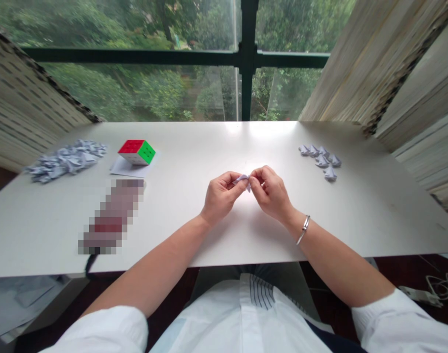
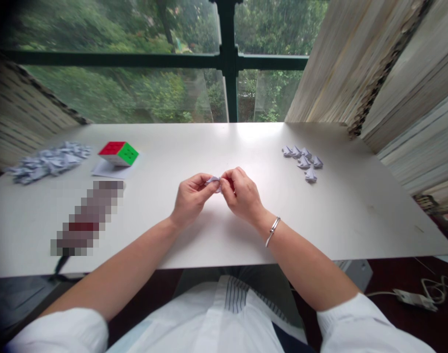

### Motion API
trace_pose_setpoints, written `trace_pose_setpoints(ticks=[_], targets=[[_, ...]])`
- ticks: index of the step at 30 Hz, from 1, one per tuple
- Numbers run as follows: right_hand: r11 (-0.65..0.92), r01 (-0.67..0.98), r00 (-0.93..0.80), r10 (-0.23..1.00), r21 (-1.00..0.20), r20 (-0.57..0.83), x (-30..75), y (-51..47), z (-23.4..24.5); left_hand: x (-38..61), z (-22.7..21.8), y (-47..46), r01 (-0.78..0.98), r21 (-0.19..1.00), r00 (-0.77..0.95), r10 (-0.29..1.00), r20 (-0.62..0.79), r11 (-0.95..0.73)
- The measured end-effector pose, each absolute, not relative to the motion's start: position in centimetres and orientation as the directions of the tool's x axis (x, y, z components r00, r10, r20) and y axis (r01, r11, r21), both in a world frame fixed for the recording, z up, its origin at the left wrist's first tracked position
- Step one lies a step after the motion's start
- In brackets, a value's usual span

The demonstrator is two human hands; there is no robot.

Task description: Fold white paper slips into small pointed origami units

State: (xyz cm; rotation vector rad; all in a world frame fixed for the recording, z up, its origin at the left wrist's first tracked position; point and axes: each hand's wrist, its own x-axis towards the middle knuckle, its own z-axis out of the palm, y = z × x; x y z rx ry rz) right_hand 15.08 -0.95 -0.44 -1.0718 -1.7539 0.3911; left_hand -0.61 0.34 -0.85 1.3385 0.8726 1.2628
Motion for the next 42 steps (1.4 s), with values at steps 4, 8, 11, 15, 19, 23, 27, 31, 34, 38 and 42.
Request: trace_pose_setpoints(ticks=[4,8,11,15,19,23,27,31,34,38,42], targets=[[0.545,0.495,-0.123,0.815,-0.677,0.566,15.01,-0.77,-0.47,-0.71,-0.84,0.33,-0.128,0.977,0.193,0.962,0.195,-0.173],[0.543,0.473,-0.110,0.817,-0.693,0.566,14.96,-0.68,-0.52,-0.62,-0.84,0.35,-0.124,0.975,0.180,0.962,0.203,-0.183],[0.552,0.445,-0.101,0.813,-0.706,0.573,15.00,-0.70,-0.51,-0.56,-0.89,0.43,-0.129,0.975,0.171,0.965,0.199,-0.179],[0.548,0.398,-0.100,0.823,-0.736,0.559,15.15,-0.78,-0.34,-0.58,-0.87,0.49,-0.142,0.975,0.174,0.965,0.197,-0.174],[0.537,0.379,-0.091,0.832,-0.754,0.547,15.24,-0.74,-0.20,-0.68,-0.64,0.38,-0.148,0.973,0.178,0.963,0.204,-0.178],[0.520,0.410,-0.076,0.838,-0.749,0.540,15.29,-0.65,-0.23,-0.74,-0.39,0.25,-0.163,0.973,0.189,0.962,0.194,-0.164],[0.502,0.435,-0.065,0.845,-0.748,0.530,15.30,-0.61,-0.34,-0.72,-0.18,0.26,-0.179,0.974,0.144,0.975,0.168,-0.141],[0.486,0.428,-0.046,0.854,-0.762,0.519,15.25,-0.51,-0.46,-0.62,-0.05,0.27,-0.182,0.975,0.138,0.979,0.150,-0.124],[0.477,0.415,-0.041,0.861,-0.775,0.507,15.20,-0.47,-0.51,-0.51,-0.07,0.27,-0.199,0.972,0.121,0.981,0.152,-0.126],[0.480,0.397,-0.043,0.861,-0.782,0.507,15.16,-0.52,-0.53,-0.41,-0.14,0.26,-0.211,0.968,0.101,0.981,0.163,-0.139],[0.494,0.383,-0.042,0.853,-0.780,0.519,15.17,-0.55,-0.54,-0.38,-0.06,0.08,-0.199,0.967,0.097,0.979,0.180,-0.159]])
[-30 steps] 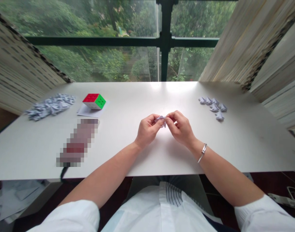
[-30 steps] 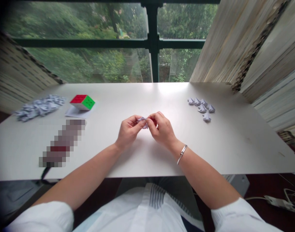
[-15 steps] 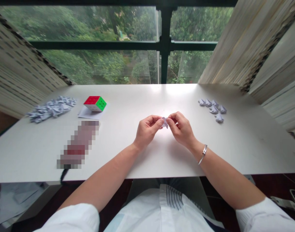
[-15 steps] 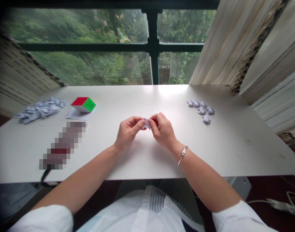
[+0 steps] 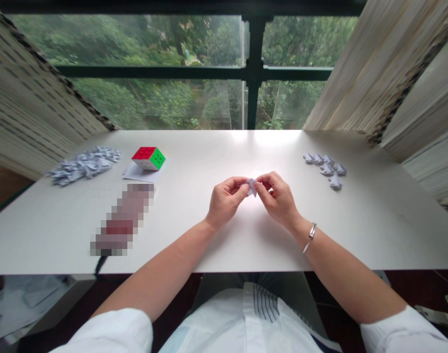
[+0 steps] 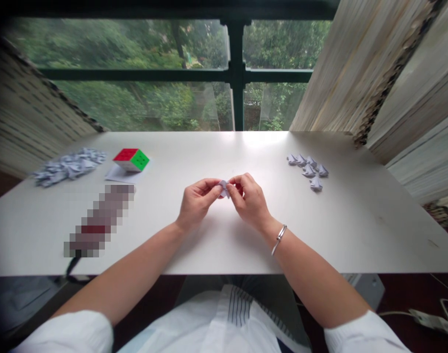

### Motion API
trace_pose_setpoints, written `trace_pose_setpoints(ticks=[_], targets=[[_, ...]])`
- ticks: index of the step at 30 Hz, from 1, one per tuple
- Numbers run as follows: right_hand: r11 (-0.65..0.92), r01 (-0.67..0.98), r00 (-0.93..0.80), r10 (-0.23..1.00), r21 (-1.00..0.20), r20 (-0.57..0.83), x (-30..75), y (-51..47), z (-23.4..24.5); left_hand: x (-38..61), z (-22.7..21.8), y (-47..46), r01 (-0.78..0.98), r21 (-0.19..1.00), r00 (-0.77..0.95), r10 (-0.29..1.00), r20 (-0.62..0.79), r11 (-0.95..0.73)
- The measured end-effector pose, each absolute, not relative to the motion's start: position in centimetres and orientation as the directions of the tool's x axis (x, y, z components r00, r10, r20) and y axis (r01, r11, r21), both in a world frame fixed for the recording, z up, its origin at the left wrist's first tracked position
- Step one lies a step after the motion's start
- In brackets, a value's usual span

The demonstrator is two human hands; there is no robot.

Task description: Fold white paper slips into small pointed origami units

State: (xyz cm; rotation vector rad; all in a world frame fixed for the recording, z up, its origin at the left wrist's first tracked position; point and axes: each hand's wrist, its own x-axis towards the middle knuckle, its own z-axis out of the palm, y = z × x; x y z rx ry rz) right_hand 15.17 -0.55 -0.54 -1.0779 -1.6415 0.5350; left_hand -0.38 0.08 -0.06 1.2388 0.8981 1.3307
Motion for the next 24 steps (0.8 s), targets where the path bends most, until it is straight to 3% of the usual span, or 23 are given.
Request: trace_pose_setpoints(ticks=[17,24], targets=[[0.435,0.322,-0.046,0.895,-0.841,0.445,15.30,-0.65,-0.13,-0.61,-0.92,0.36,-0.163,0.979,0.214,0.964,0.156,-0.123],[0.447,0.294,-0.038,0.889,-0.845,0.457,15.11,-0.92,0.09,-0.68,-0.77,0.34,-0.073,0.988,0.210,0.966,0.148,-0.135]])
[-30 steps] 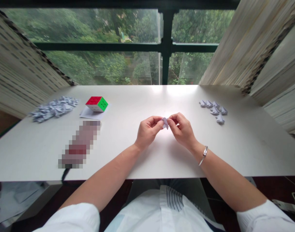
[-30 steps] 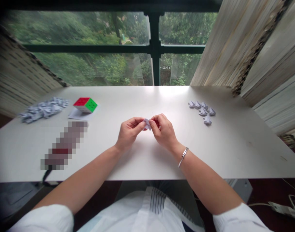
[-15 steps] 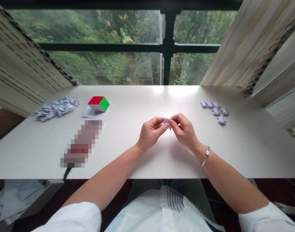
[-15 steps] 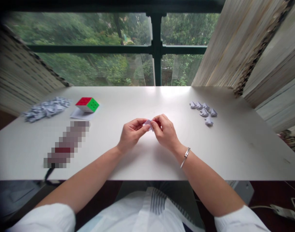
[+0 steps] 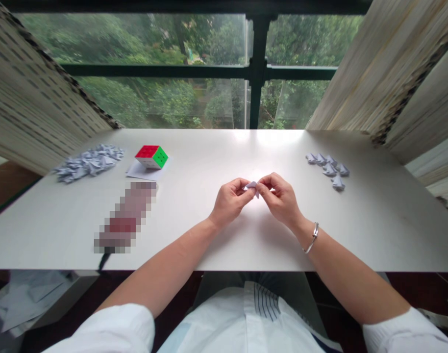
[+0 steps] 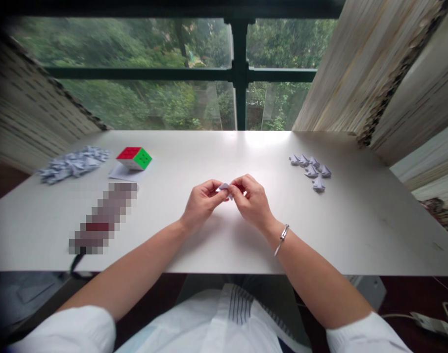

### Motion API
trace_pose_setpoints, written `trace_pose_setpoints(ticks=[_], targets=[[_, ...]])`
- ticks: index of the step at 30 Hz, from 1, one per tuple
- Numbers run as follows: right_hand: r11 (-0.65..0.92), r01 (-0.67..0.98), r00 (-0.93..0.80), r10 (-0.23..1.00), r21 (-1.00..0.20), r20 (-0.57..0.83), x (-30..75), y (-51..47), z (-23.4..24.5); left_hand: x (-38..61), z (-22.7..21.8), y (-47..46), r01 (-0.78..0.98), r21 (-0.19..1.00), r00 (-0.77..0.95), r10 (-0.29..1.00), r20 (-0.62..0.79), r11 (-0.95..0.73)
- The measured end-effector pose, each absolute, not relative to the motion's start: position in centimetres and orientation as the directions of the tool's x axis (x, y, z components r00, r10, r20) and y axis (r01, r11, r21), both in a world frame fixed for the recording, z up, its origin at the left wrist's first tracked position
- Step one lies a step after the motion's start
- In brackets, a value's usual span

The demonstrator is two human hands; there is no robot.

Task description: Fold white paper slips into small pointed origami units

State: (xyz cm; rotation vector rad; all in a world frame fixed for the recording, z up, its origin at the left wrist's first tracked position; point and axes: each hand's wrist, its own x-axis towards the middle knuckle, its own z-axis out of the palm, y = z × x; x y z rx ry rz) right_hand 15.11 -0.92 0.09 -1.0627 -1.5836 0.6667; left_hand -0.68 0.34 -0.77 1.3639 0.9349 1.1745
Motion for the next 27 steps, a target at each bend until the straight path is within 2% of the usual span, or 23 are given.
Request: trace_pose_setpoints(ticks=[10,14,18,24,27], targets=[[0.438,0.209,-0.024,0.896,-0.874,0.443,15.37,-0.89,0.12,-0.43,-0.49,-0.32,-0.039,0.980,0.194,0.960,0.199,-0.195],[0.443,0.205,0.023,0.889,-0.873,0.457,15.41,-0.96,0.13,-0.56,-0.58,-0.20,-0.060,0.980,0.162,0.967,0.196,-0.188],[0.466,0.227,-0.014,0.880,-0.855,0.476,15.18,-1.13,0.20,-0.62,-0.69,-0.15,-0.084,0.981,0.174,0.967,0.188,-0.176],[0.435,0.167,-0.009,0.898,-0.885,0.440,15.35,-0.87,0.27,-0.67,-0.51,-0.17,-0.165,0.973,0.217,0.957,0.194,-0.160],[0.411,0.165,0.011,0.908,-0.897,0.418,15.57,-0.68,0.27,-0.79,-0.31,-0.10,-0.198,0.964,0.184,0.959,0.214,-0.177]])
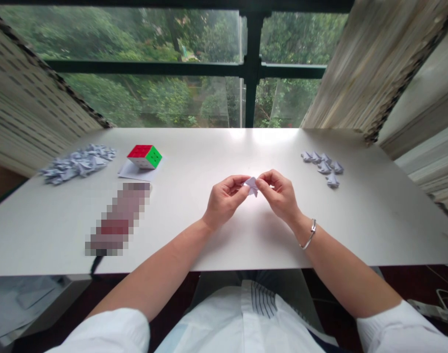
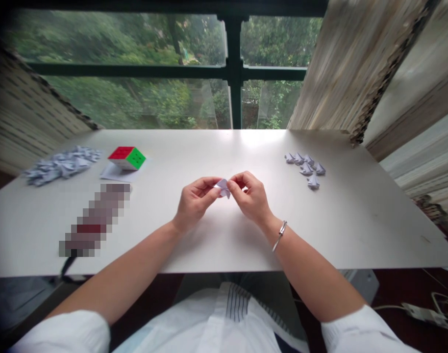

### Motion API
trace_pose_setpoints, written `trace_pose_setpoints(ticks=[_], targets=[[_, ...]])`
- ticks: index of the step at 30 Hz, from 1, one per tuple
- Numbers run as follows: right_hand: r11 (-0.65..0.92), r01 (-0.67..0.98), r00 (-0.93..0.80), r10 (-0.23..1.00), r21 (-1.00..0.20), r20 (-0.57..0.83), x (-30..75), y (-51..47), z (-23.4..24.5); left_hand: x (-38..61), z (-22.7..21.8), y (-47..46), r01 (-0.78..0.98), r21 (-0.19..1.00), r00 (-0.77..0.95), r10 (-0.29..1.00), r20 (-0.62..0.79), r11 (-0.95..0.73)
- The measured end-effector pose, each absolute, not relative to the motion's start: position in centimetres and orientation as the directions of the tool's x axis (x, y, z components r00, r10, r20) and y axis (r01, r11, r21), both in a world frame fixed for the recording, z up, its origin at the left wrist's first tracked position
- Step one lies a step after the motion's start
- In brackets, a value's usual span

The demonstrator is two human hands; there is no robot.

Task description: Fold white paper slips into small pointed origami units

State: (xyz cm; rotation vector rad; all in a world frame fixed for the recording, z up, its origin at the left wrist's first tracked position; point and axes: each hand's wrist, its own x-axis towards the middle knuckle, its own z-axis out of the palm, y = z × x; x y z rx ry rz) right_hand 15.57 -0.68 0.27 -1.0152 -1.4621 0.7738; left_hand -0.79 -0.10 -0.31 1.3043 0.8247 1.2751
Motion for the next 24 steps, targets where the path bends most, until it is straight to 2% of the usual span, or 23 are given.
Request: trace_pose_setpoints(ticks=[9,15,19,24], targets=[[0.365,0.116,-0.007,0.930,-0.924,0.367,15.56,-0.66,0.33,-0.60,-0.22,-0.02,-0.279,0.941,0.105,0.968,0.227,-0.191],[0.328,0.085,-0.047,0.945,-0.941,0.325,15.41,-0.73,0.42,-0.60,-0.07,0.31,-0.283,0.952,0.120,0.980,0.157,-0.117],[0.334,0.091,-0.042,0.942,-0.938,0.332,15.36,-0.65,0.21,-0.58,-0.17,0.43,-0.272,0.957,0.147,0.978,0.146,-0.102],[0.401,0.153,-0.029,0.916,-0.903,0.401,15.32,-0.66,-0.10,-0.54,-0.31,0.21,-0.239,0.954,0.090,0.974,0.207,-0.181]])
